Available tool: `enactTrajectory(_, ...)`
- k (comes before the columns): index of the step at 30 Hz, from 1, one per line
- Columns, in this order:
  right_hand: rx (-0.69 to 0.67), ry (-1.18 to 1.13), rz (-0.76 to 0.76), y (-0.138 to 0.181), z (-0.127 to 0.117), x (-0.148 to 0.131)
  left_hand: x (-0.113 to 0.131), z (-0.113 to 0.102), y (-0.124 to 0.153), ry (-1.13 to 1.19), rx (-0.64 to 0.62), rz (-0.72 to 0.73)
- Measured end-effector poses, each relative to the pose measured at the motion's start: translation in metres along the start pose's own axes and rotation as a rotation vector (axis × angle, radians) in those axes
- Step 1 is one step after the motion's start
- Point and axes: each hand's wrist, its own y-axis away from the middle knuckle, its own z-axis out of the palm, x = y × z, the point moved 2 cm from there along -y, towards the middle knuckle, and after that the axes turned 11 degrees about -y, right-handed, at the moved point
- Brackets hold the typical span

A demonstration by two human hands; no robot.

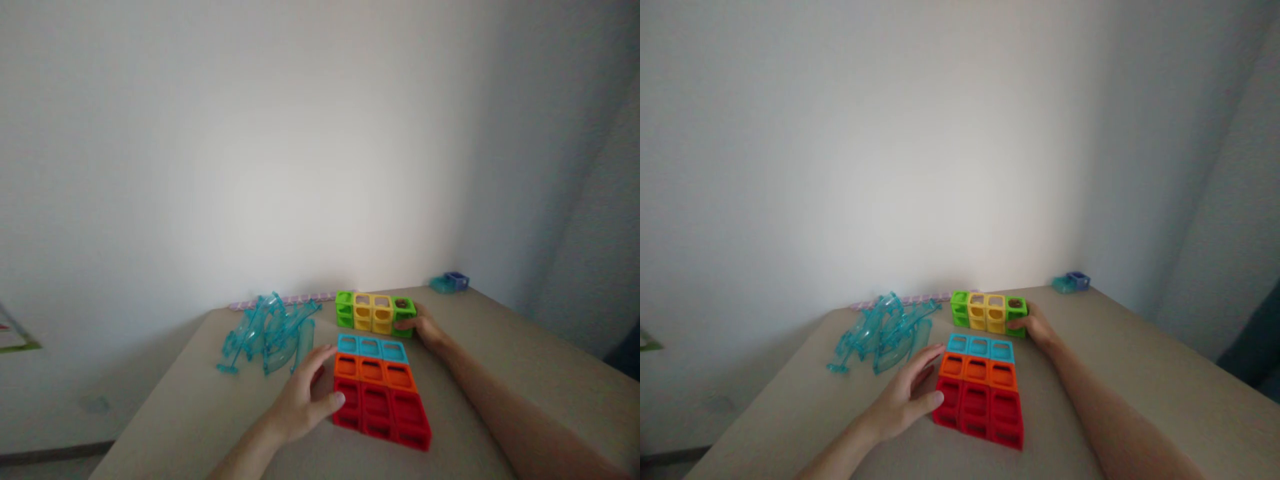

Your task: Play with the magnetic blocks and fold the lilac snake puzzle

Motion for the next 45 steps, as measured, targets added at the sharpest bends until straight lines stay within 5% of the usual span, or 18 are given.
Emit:
enactTrajectory(6, 0.079, 0.067, -0.18, -0.001, -0.004, -0.007, -0.008, -0.002, -0.005, 0.07, -0.003, -0.039)
enactTrajectory(10, 0.173, 0.417, -0.552, 0.017, 0.008, -0.038, -0.02, -0.008, -0.01, 0.142, 0.05, -0.1)
enactTrajectory(12, 0.012, 0.613, -0.645, 0.031, 0.03, -0.054, -0.019, -0.01, -0.012, 0.154, 0.044, -0.104)
enactTrajectory(16, -0.535, 0.879, -0.501, 0.056, 0.083, -0.067, -0.003, -0.005, -0.01, 0.177, -0.079, -0.012)
enactTrajectory(19, -0.617, 1.022, -0.409, 0.065, 0.103, -0.066, 0.006, 0.0, -0.007, 0.182, -0.135, 0.034)
enactTrajectory(25, -0.509, 1.211, -0.357, 0.064, 0.105, -0.061, -0.001, 0.001, -0.008, 0.209, -0.115, -0.015)
enactTrajectory(34, -0.501, 1.204, -0.258, 0.071, 0.11, -0.051, 0.001, -0.012, -0.011, -0.315, 0.064, -0.119)
enactTrajectory(36, -0.416, 1.197, -0.382, 0.067, 0.11, -0.053, 0.0, -0.015, -0.012, -0.335, 0.056, -0.149)
enactTrajectory(41, 0.074, 1.346, -0.686, 0.042, 0.082, -0.059, 0.002, -0.02, -0.014, -0.306, -0.02, -0.135)
enactTrajectory(45, 0.036, 1.341, -0.559, 0.02, 0.053, -0.046, 0.007, -0.021, -0.013, -0.287, -0.068, -0.117)
